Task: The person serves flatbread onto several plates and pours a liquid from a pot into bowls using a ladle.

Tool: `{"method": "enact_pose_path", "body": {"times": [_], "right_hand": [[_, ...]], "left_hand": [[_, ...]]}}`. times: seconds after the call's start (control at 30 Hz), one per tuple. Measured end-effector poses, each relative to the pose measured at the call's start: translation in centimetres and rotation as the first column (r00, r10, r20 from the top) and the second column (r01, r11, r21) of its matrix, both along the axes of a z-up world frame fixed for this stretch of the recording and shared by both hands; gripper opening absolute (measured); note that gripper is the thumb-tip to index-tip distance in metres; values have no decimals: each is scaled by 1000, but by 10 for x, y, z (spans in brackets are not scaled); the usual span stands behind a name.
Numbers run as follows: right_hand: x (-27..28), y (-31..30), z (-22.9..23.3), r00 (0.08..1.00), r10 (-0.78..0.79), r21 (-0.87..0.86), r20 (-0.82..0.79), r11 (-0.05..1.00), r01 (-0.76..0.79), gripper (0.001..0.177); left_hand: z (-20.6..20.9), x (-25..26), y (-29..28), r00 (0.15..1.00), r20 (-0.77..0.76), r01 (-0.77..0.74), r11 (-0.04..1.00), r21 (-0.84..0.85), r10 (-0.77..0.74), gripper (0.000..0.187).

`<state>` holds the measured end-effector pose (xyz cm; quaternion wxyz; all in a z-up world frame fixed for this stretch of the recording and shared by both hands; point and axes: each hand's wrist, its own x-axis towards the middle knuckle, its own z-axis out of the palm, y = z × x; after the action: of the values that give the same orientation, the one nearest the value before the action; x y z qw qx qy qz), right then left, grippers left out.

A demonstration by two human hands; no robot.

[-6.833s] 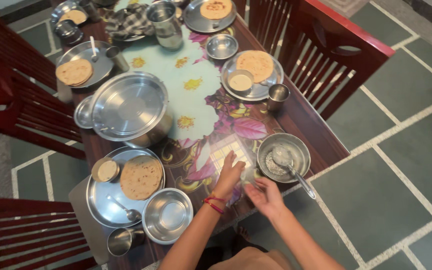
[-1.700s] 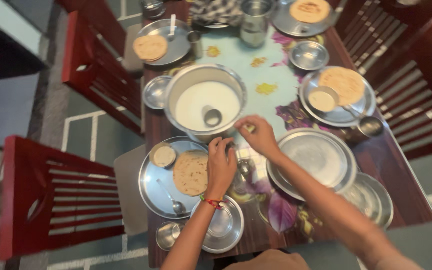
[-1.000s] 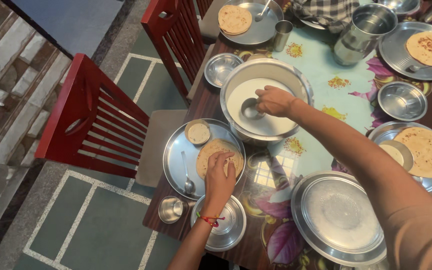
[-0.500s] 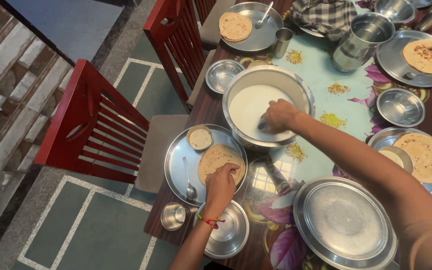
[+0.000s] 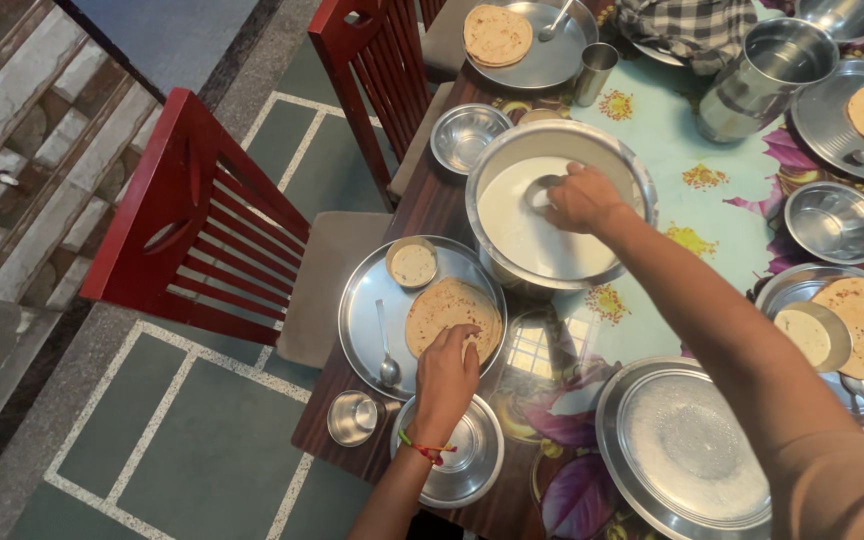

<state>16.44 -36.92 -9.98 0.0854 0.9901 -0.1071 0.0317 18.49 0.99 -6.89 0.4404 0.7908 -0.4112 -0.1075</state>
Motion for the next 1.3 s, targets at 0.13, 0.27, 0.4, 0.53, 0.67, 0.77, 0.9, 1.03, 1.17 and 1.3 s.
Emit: {"method": "enact_pose_path", "body": {"times": [0.13,0.27,0.4,0.53,0.67,0.77,0.9,1.03,1.17,1.3], "right_hand": [[-12,4,18,960,-88,18,-266,995,97,28],[-7,18,35,910,-19,249,-415,959,134,32],[3,26,28,947,93,419,-307,907,47,32],[17,22,16,997,-35,488,-67,871,64,30],[15,15,10,934,-353,382,-44,858,342,32],[3,11,15,944,-328,263,46,915,306,31],[-13,10,49,975,-222,210,-26,952,222,41],[-25,27,93,996,21,198,92,979,-39,38],[-22,47,128,975,213,-73,-55,973,-217,36],[-13,63,155,951,232,-214,-205,937,-275,32]], "left_hand": [[-3,-1,0,1000,-4,-7,1000,-13,7,19],[-10,-11,-2,1000,6,-4,1000,-28,4,20],[-12,-18,-9,990,-129,53,999,-2,-52,21],[-6,-18,-10,985,-165,58,998,-9,-58,21],[2,-16,-6,988,-150,26,1000,-5,-26,18],[6,-14,-2,987,-162,21,999,23,-17,18],[5,-19,-1,988,-152,32,999,-20,-35,18],[12,-28,-5,989,-124,68,996,-60,-75,18],[26,-34,-1,989,-92,112,991,-74,-118,19],[41,-41,9,985,-144,90,993,-71,-99,21]]}}
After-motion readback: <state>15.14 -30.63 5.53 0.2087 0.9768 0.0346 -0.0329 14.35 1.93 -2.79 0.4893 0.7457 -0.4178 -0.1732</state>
